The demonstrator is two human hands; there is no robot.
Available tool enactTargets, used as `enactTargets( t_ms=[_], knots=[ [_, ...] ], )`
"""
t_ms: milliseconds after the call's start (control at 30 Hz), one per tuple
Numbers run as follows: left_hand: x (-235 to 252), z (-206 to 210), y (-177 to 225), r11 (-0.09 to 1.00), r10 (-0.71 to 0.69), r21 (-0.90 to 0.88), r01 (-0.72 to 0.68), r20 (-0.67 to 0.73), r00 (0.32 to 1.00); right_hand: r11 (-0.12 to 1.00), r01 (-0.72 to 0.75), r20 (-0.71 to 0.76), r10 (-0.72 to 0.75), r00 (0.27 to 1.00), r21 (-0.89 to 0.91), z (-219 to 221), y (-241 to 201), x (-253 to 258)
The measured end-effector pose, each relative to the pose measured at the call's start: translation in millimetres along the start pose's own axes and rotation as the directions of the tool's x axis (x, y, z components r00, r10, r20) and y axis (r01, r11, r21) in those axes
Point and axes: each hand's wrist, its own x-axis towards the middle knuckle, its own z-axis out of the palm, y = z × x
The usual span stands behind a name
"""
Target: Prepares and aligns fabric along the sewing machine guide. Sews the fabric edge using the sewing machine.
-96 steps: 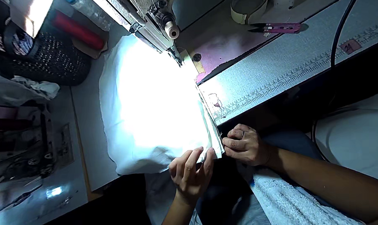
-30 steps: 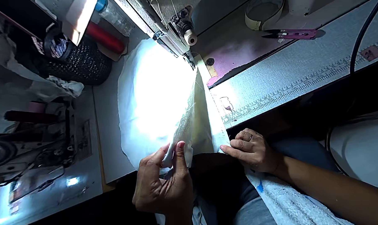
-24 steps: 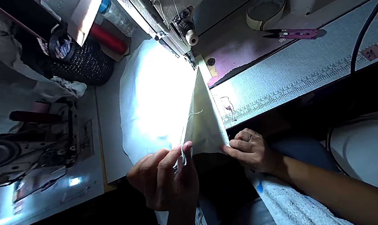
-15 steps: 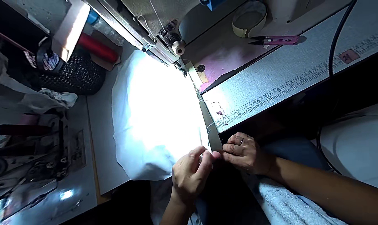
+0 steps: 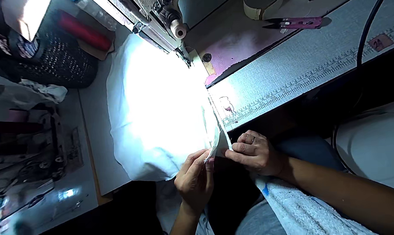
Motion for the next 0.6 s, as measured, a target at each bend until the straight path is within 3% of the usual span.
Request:
enactTargets(
  t_ms=[233, 400, 600],
  knots=[
    [-14, 9, 12, 0.926, -0.262, -0.332, 0.179, -0.226, 0.938, 1.0, -0.004, 0.006, 0.004, 1.0, 0.0, 2, -2, 1],
    [-10, 10, 18, 0.9, -0.299, -0.399, 0.175, -0.273, 0.914, 1.0, 0.003, 0.0, -0.003, 1.0, -0.02, 3, -2, 0],
    [-7, 16, 23, 0.783, -0.485, -0.555, 0.282, -0.26, 0.835, 0.999, -0.037, 0.028, 0.037, 0.999, 0.0, 2, -1, 2]
  ],
)
